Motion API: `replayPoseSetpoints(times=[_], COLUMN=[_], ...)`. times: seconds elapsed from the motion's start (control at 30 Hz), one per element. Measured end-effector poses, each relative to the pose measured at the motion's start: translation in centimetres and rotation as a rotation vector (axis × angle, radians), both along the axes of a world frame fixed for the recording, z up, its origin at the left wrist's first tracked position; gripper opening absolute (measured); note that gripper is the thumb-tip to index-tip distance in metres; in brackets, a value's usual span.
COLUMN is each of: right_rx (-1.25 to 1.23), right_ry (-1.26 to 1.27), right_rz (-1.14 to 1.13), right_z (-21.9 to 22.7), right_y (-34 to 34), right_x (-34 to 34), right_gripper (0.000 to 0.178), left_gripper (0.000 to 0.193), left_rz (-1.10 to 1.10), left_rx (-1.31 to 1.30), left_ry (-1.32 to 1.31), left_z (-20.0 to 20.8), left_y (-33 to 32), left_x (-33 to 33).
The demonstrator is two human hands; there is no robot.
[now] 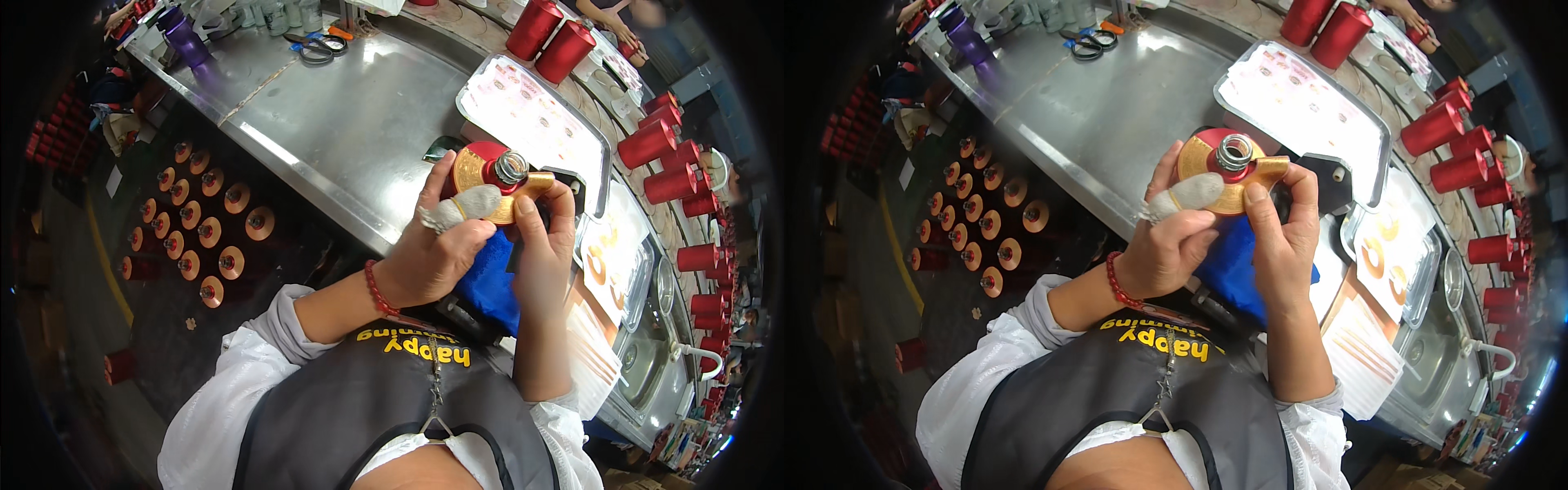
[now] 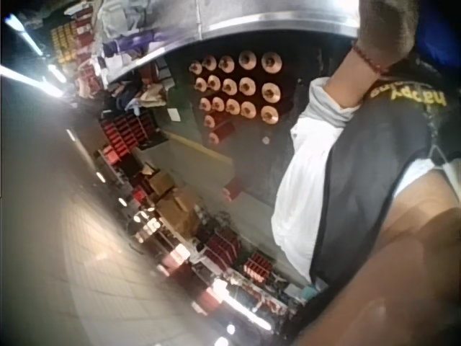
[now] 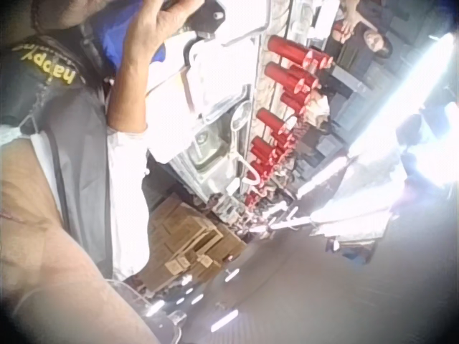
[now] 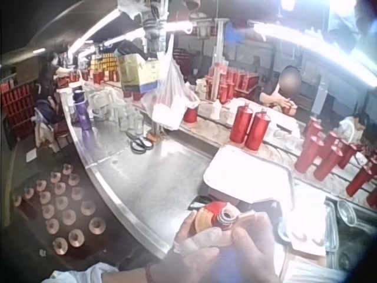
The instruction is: The person picks up red cylindrical cans from a tray and applies circular gold labels to the top rim, then smooths a rectangular red label around the body of each can. The person uses a green plastic squeegee to press the labels flat and inspects the alignment before placing the finished cans back on the tray.
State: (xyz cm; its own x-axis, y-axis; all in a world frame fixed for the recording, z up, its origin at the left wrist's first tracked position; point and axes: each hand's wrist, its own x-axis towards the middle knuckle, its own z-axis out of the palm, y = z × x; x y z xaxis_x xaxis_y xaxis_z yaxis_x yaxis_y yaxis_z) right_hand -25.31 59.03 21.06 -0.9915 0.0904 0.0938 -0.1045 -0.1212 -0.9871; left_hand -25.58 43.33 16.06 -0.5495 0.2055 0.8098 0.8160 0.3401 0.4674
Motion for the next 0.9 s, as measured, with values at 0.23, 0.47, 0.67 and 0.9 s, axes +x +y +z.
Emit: replayPoseSetpoints(times=[0.23, 0.47, 0.67, 0.9], right_rx=[0.203, 0.131, 0.117, 0.278], right_ry=[0.246, 0.198, 0.211, 0.161], right_rz=[0.067, 0.039, -0.013, -0.065], right_z=[-0.3, -1.4, -1.4, -1.0], right_y=[1.4, 1.4, 1.2, 1.1], right_x=[-1.3, -1.4, -0.8, 0.6], right_gripper=[0.025, 0.028, 0.026, 0.030], left_gripper=[0.036, 0.027, 0.031, 0.048], left_rz=[-0.058, -0.180, -0.189, -0.258], left_rx=[0.051, 0.233, 0.195, 0.550], left_ry=[-0.028, -0.098, -0.089, -0.241], left_z=[-0.2, -0.5, -1.5, 0.0], left_y=[-0.2, 0.0, 0.1, 1.9], left_x=[0.0, -0.3, -1.2, -1.1])
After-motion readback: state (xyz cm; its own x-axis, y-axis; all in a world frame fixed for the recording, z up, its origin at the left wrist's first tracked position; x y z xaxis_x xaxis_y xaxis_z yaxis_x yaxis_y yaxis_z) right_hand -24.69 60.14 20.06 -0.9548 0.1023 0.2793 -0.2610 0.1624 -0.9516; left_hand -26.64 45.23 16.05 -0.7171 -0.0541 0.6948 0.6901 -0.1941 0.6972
